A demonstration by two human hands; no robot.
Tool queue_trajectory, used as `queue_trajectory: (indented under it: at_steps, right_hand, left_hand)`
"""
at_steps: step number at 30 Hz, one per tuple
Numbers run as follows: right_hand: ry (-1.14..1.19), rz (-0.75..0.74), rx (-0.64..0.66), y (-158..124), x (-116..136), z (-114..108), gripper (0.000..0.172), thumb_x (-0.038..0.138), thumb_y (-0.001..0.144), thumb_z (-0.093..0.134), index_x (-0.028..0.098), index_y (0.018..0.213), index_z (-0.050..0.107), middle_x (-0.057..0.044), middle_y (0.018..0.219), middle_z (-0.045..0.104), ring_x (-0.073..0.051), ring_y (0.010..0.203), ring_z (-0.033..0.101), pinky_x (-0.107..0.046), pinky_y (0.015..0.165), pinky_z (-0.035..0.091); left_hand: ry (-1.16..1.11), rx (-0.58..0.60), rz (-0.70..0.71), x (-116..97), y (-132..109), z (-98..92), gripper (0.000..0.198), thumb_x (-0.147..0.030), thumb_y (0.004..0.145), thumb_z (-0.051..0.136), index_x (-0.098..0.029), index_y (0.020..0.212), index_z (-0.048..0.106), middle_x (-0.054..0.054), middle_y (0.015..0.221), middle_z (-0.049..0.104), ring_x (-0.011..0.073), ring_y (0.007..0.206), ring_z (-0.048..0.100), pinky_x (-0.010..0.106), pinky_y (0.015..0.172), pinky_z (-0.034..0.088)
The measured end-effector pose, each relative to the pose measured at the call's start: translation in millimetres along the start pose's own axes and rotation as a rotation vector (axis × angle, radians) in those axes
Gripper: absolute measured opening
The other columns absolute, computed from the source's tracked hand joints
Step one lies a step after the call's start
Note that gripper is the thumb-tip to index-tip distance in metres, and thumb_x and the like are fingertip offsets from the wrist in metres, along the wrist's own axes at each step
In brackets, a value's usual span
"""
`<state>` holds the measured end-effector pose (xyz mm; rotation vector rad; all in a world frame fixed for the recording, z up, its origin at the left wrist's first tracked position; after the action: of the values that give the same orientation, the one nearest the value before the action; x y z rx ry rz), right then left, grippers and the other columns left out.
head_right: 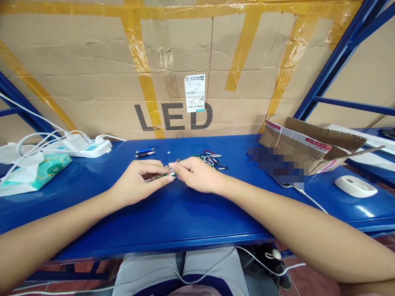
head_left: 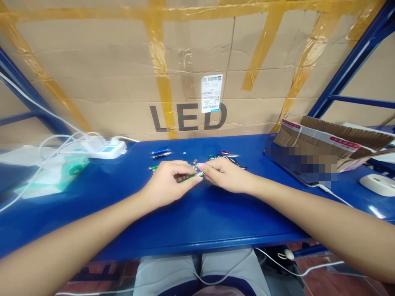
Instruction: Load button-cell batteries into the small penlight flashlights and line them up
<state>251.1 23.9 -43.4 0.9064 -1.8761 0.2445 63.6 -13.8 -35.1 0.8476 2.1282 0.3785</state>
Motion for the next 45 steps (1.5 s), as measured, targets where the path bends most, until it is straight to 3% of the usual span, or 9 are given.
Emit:
queue_trajectory:
  at_steps: [7, 11, 17, 20, 26, 29, 32, 37, 45]
  right_hand:
    - [0.540, 0.373, 0.106, -3.6, 7.6, 8.5, 0.057, 0.053, 0.097, 0.051, 0.023, 0.053, 0.030, 0.011, 0.040, 0.023, -0.004, 0.034, 0.019, -0.021, 0.036, 0.021]
    - [0.560, 0.423, 0.133, -3.6, 11.3, 6.2, 0.058, 0.053, 0.096, 0.052, 0.023, 0.052, 0.029, 0.011, 0.040, 0.023, -0.004, 0.034, 0.019, -0.020, 0.034, 0.021]
    - [0.419, 0.204, 0.022, -0.1, 7.2, 5.0, 0.059, 0.065, 0.088, 0.057, 0.023, 0.055, 0.032, 0.010, 0.044, 0.026, -0.006, 0.037, 0.024, -0.022, 0.038, 0.023]
    - [0.104, 0.064, -0.057, -0.4, 3.4, 3.6, 0.056, 0.066, 0.093, 0.046, 0.022, 0.060, 0.037, 0.007, 0.050, 0.032, -0.008, 0.046, 0.029, -0.024, 0.045, 0.025]
    - [-0.415, -0.355, -0.026, -7.1, 10.6, -6.8, 0.044, 0.043, 0.103, 0.034, 0.019, 0.070, 0.052, 0.000, 0.064, 0.053, -0.012, 0.060, 0.047, -0.025, 0.062, 0.035]
    - [-0.460, -0.462, 0.013, -11.2, 15.9, -7.3, 0.040, 0.036, 0.103, 0.035, 0.020, 0.072, 0.053, -0.001, 0.064, 0.055, -0.012, 0.060, 0.049, -0.025, 0.063, 0.035]
    - [-0.438, -0.415, -0.077, -12.5, 17.2, -1.3, 0.041, 0.036, 0.103, 0.035, 0.020, 0.067, 0.047, 0.001, 0.059, 0.048, -0.011, 0.054, 0.042, -0.026, 0.060, 0.033]
    - [-0.298, -0.092, -0.217, -10.5, 13.0, 13.3, 0.051, 0.050, 0.101, 0.036, 0.020, 0.059, 0.040, 0.003, 0.055, 0.040, -0.010, 0.053, 0.034, -0.026, 0.054, 0.028]
    - [0.239, 0.273, -0.105, -7.0, 7.7, 18.9, 0.056, 0.057, 0.093, 0.052, 0.023, 0.054, 0.031, 0.009, 0.043, 0.025, -0.006, 0.037, 0.022, -0.022, 0.037, 0.018]
  left_hand:
    - [0.507, -0.049, 0.427, -2.3, -8.5, 0.6, 0.024, -0.018, 0.096, 0.054, -0.012, 0.089, 0.075, 0.008, 0.075, 0.069, 0.0156, 0.068, 0.060, 0.027, 0.064, 0.049]
    - [0.553, -0.050, 0.448, -3.4, -9.2, 0.2, 0.021, -0.018, 0.096, 0.055, -0.011, 0.090, 0.074, 0.008, 0.076, 0.070, 0.0166, 0.069, 0.060, 0.028, 0.064, 0.050]
    - [0.308, -0.118, 0.216, -7.8, -4.9, -2.0, 0.016, -0.023, 0.091, 0.064, -0.015, 0.087, 0.077, 0.004, 0.072, 0.067, 0.0118, 0.063, 0.056, 0.024, 0.061, 0.047]
    - [0.164, -0.089, 0.078, -6.0, -2.8, -1.8, 0.016, -0.027, 0.088, 0.068, -0.015, 0.082, 0.078, 0.003, 0.067, 0.065, 0.0107, 0.058, 0.052, 0.024, 0.055, 0.043]
    - [-0.609, 0.215, -0.506, 4.6, 1.9, 0.7, 0.031, -0.044, 0.078, 0.076, -0.013, 0.080, 0.078, 0.002, 0.059, 0.061, 0.0093, 0.047, 0.051, 0.020, 0.039, 0.037]
    - [-0.781, 0.304, -0.600, 4.2, 1.9, 0.6, 0.030, -0.043, 0.075, 0.079, -0.014, 0.077, 0.079, 0.001, 0.054, 0.058, 0.0085, 0.045, 0.048, 0.019, 0.037, 0.033]
    - [-0.577, 0.217, -0.444, -1.3, -0.2, -1.3, 0.024, -0.038, 0.080, 0.075, -0.014, 0.081, 0.079, 0.002, 0.062, 0.062, 0.0097, 0.049, 0.052, 0.021, 0.040, 0.037]
    - [0.129, -0.060, 0.123, -11.2, -7.4, -1.7, 0.020, -0.024, 0.091, 0.063, -0.015, 0.080, 0.077, 0.003, 0.065, 0.063, 0.0113, 0.059, 0.054, 0.024, 0.055, 0.046]
    - [0.656, -0.103, 0.523, -6.0, -12.1, 4.9, 0.021, -0.016, 0.096, 0.052, -0.011, 0.091, 0.073, 0.007, 0.073, 0.068, 0.0171, 0.067, 0.060, 0.029, 0.063, 0.052]
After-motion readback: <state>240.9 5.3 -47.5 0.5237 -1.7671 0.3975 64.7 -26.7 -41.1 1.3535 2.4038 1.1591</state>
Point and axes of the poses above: each hand's wrist, its own y-axis towards the middle knuckle, its own z-axis out of the palm, x = y × z, the point moved 1 cm from there along y, towards the middle knuckle
